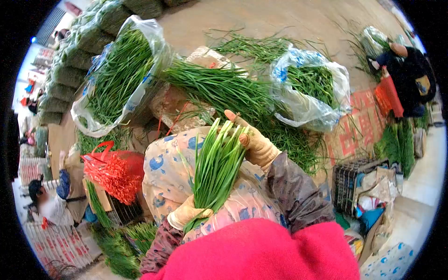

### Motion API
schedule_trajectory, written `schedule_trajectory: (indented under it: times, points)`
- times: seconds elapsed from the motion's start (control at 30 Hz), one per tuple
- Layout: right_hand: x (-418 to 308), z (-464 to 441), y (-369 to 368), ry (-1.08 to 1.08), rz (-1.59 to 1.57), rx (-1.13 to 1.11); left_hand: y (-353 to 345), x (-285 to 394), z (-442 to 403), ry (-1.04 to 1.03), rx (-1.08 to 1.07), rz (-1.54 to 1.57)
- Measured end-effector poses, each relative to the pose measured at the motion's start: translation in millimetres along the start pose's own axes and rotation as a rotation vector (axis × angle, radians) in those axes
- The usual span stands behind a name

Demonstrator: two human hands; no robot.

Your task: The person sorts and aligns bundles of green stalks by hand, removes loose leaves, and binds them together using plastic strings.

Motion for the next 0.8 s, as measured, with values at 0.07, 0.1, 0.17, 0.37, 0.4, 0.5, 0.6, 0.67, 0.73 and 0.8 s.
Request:
schedule_trajectory:
  times: [0.07,0.1,0.17,0.37,0.4,0.5,0.6,0.67,0.73,0.8]
  points:
    - [-2.6,-5.9,-9.3,-0.031,-0.060,-0.103,15.4,-19.3,-4.5,0.035,-0.096,0.024]
    - [-1.9,-9.5,-8.6,-0.046,-0.042,-0.136,14.9,-27.3,-3.2,0.072,-0.203,0.032]
    - [-8.9,-10.0,-21.2,-0.013,0.088,-0.043,4.5,-29.2,-2.8,0.019,-0.207,0.053]
    - [-3.0,-22.0,-49.1,0.122,-0.114,-0.110,12.5,-25.9,-23.8,-0.133,-0.286,0.031]
    - [0.6,-28.1,-40.6,0.133,-0.120,-0.205,13.5,-23.2,-28.6,-0.177,-0.300,0.092]
    - [-1.9,-28.2,-54.6,0.154,-0.170,-0.260,13.7,-22.2,-37.2,-0.208,-0.406,0.226]
    - [-1.3,-34.0,-21.0,0.096,-0.072,-0.190,9.6,-18.2,-38.8,-0.324,-0.387,0.200]
    - [0.3,-33.3,13.0,-0.142,-0.583,-0.019,0.6,3.2,-27.4,-0.388,-0.370,0.145]
    - [-37.5,-26.4,-1.3,0.293,0.092,0.064,-14.7,31.1,-33.1,-0.627,-0.444,0.084]
    - [-99.9,-17.6,45.2,0.355,0.431,0.222,-47.4,58.5,-55.0,-0.649,-0.611,0.079]
Point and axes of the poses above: each hand's wrist, its own z-axis away from the middle knuckle, its own y-axis out of the back of the hand, x = y × z, the point moved 6 cm from there along -z, towards the middle knuckle, and after that the axes turned 3 degrees about -x, right-handed, at the moved point
